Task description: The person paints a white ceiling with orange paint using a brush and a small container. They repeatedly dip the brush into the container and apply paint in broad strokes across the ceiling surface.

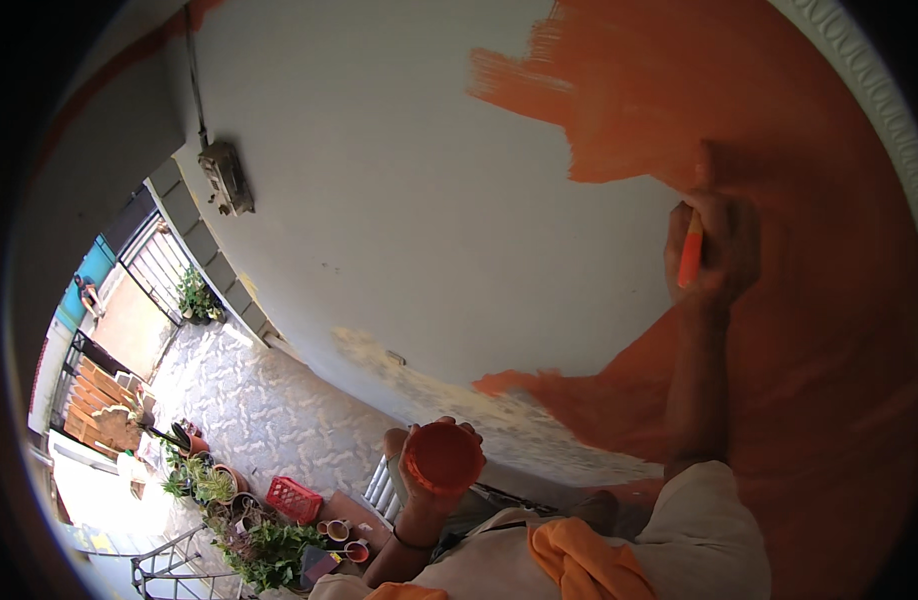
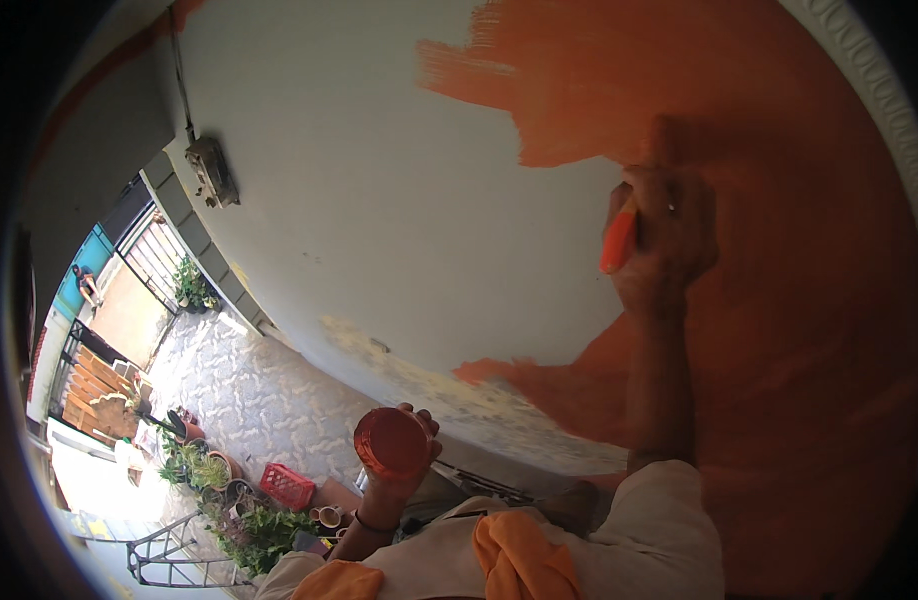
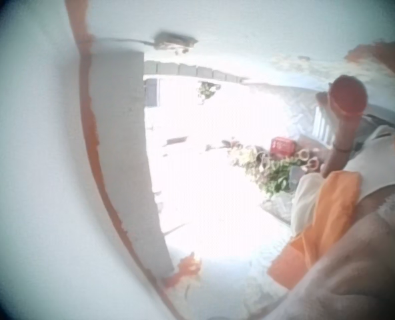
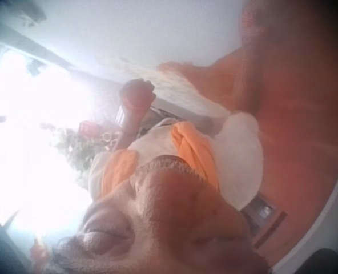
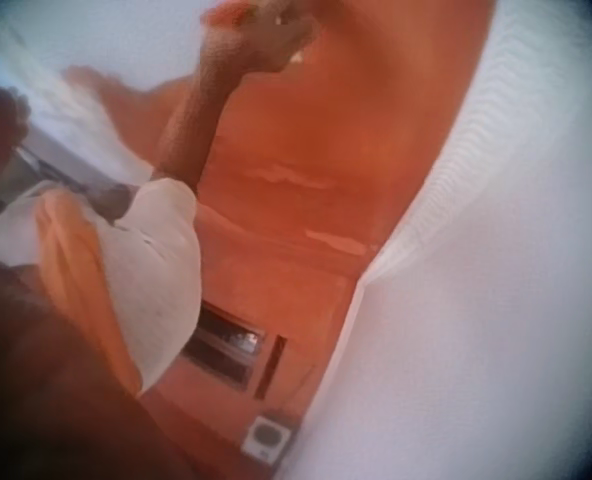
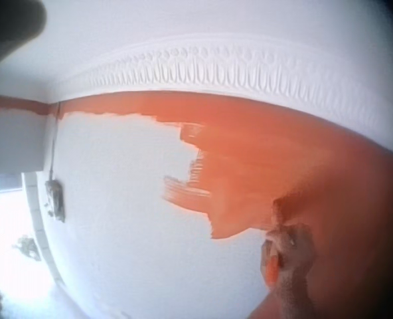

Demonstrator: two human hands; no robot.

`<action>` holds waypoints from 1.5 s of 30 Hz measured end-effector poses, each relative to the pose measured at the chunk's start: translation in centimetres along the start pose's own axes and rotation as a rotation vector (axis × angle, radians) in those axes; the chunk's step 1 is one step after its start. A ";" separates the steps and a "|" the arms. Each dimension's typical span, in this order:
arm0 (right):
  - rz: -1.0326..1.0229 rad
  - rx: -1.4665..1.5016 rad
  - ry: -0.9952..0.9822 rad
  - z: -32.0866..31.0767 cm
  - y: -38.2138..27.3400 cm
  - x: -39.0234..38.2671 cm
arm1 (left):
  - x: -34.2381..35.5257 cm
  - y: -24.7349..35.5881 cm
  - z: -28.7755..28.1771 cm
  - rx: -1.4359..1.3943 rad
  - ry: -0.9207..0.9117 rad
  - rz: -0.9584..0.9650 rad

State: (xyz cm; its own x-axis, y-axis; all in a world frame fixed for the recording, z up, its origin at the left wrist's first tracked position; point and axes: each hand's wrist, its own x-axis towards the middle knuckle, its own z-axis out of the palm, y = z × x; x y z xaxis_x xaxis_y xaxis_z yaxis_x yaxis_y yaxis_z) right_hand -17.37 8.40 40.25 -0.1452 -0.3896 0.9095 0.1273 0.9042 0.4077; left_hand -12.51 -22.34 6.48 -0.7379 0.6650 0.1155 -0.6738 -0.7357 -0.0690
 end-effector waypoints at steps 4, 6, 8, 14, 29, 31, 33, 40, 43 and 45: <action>-0.094 0.259 -0.197 4.6 -7.0 -1.9 | 0.5 0.3 -1.1 -0.006 0.010 -0.009; -0.062 0.479 -0.194 6.0 -7.6 -2.0 | 0.4 0.7 -0.7 -0.031 0.013 0.001; 0.054 0.625 -0.285 5.9 -6.1 -0.6 | -0.1 0.7 0.4 -0.039 0.073 0.034; 0.457 0.305 0.181 0.8 2.0 1.5 | -1.0 1.3 0.5 0.019 0.245 0.177; 0.078 0.334 0.179 18.4 -16.4 5.4 | 0.1 3.7 0.5 -0.087 0.070 0.138; 0.108 0.519 0.219 18.8 -16.1 6.0 | 0.0 3.5 -0.4 -0.104 0.069 0.137; 0.206 0.620 0.209 17.8 -12.6 5.6 | 0.1 2.9 -0.6 -0.112 0.081 0.129; 0.767 0.445 0.457 -1.5 5.3 -3.2 | -0.4 2.0 0.2 -0.096 0.259 0.081; 0.504 0.223 0.416 -4.3 8.0 -2.4 | 0.5 2.0 -0.2 -0.043 0.309 0.039; 0.380 0.110 0.335 -1.2 7.3 -1.2 | 0.6 2.2 -0.5 0.009 0.319 0.041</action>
State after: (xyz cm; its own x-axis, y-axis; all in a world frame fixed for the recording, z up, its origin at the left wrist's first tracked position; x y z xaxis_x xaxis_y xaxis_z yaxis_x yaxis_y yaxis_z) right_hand -15.05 15.23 42.18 0.2153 -0.0486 0.9753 0.0039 0.9988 0.0489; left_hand -14.45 -23.44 5.93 -0.7405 0.6402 -0.2043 -0.6437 -0.7631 -0.0580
